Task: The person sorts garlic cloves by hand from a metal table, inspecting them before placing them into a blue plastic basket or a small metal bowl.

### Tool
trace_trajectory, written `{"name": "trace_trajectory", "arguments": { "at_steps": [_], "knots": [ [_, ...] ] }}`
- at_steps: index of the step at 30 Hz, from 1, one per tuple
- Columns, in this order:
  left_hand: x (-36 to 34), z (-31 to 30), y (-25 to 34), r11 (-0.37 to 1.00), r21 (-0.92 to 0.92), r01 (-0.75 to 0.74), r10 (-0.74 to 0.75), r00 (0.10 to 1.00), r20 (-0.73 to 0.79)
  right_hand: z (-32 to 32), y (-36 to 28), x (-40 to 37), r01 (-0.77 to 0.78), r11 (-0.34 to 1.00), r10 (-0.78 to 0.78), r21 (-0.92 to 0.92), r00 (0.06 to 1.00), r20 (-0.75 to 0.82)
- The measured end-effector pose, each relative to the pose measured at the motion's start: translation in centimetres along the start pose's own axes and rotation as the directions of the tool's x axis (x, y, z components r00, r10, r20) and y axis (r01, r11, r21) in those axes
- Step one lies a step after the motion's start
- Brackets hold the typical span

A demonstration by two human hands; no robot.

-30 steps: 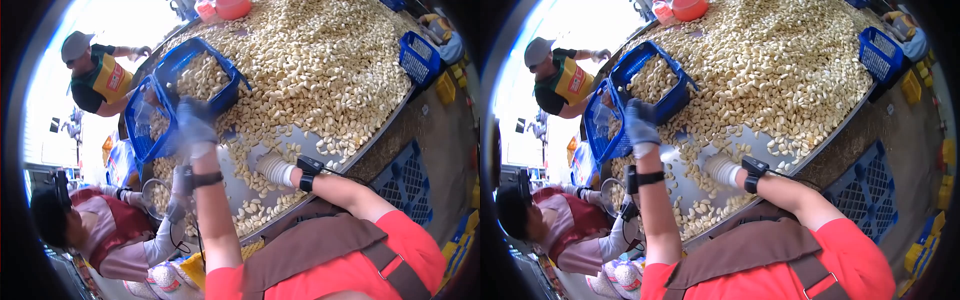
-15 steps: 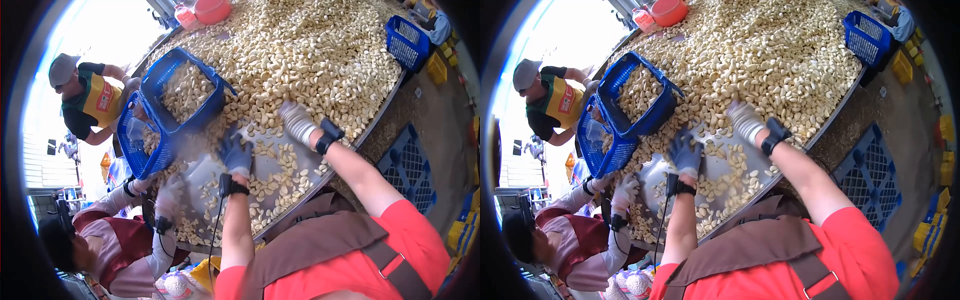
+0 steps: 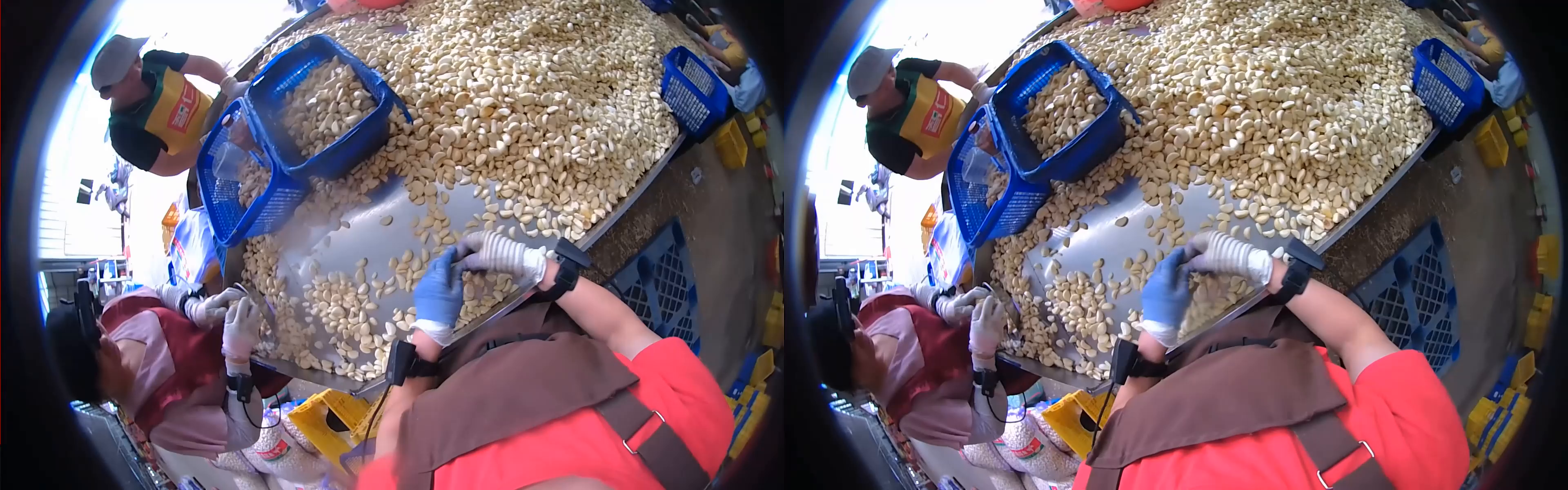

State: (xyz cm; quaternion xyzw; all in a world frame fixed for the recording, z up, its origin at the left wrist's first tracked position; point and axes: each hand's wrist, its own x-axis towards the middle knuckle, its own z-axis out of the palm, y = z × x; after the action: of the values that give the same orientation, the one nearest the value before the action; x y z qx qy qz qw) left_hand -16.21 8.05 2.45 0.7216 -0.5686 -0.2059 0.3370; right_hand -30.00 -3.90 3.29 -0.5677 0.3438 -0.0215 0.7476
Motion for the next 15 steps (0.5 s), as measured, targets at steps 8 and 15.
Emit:
{"name": "trace_trajectory", "arguments": {
  "at_steps": [8,15],
  "knots": [
    [-0.9,2.1,1.0,0.815,-0.491,0.308,-0.134,0.924,0.359,-1.1,2.9,-3.6,0.105,0.99,-0.097,0.09,0.991,-0.088],
    [-0.5,1.4,2.5,0.973,-0.187,0.135,-0.059,0.93,0.363,-0.2,3.2,-4.5,0.13,0.977,-0.106,0.169,0.984,-0.145]
  ]
}}
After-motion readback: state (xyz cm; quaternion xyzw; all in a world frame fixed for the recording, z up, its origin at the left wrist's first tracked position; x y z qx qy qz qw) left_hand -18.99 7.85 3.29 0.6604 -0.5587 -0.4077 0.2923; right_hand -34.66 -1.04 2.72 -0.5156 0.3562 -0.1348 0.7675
